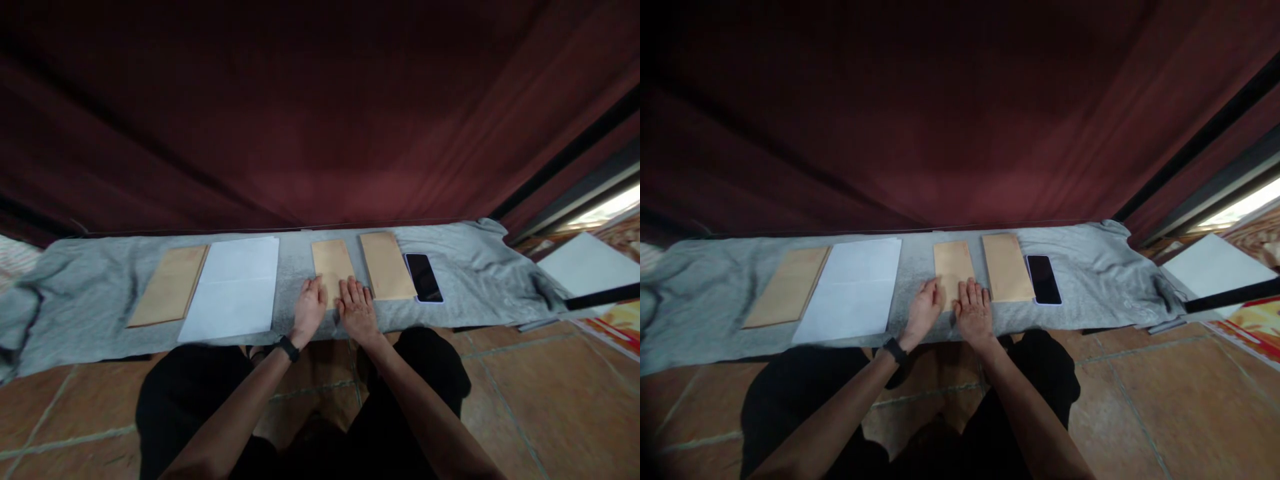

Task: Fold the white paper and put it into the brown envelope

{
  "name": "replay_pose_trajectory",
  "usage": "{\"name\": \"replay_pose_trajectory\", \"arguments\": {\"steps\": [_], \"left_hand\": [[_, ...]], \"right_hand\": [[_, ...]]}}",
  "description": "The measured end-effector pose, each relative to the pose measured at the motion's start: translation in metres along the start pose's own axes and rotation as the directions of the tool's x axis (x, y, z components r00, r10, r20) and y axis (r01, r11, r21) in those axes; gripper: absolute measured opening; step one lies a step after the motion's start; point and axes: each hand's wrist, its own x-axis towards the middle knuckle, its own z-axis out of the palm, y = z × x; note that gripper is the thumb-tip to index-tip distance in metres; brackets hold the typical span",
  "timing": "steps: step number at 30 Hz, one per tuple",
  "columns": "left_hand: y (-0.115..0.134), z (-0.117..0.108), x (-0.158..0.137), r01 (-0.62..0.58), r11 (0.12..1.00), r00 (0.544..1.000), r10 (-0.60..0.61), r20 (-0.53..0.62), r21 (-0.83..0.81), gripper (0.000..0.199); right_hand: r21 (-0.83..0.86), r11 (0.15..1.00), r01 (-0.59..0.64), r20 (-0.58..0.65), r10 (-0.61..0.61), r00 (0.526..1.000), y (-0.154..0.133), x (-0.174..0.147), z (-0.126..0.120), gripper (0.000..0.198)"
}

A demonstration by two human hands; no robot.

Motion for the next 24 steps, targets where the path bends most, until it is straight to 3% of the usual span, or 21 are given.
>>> {"name": "replay_pose_trajectory", "arguments": {"steps": [3, 6, 13, 19, 24], "left_hand": [[0.002, 0.01, 0.006, -0.215, 0.97, 0.977, 0.213, 0.029, 0.116, 0.044], [0.001, 0.02, 0.013, -0.319, 0.933, 0.947, 0.304, 0.107, 0.169, 0.049], [-0.002, 0.028, 0.029, -0.377, 0.876, 0.92, 0.319, 0.227, 0.3, 0.055], [0.0, 0.03, 0.061, -0.415, 0.817, 0.893, 0.281, 0.35, 0.4, 0.057], [0.001, 0.035, 0.084, -0.429, 0.801, 0.887, 0.288, 0.36, 0.417, 0.057]], "right_hand": [[0.001, 1.0, -0.014, 0.008, 0.014, 1.0, -0.001, 0.0, 0.001, 0.055], [-0.003, 1.0, -0.009, 0.011, 0.009, 1.0, -0.001, 0.001, 0.001, 0.055], [-0.038, 0.999, -0.012, 0.01, 0.013, 1.0, -0.001, 0.002, 0.003, 0.051], [-0.064, 0.998, -0.019, 0.04, 0.022, 0.999, -0.002, 0.005, -0.002, 0.053], [-0.065, 0.997, -0.038, 0.104, 0.045, 0.994, -0.004, 0.008, -0.009, 0.056]]}}
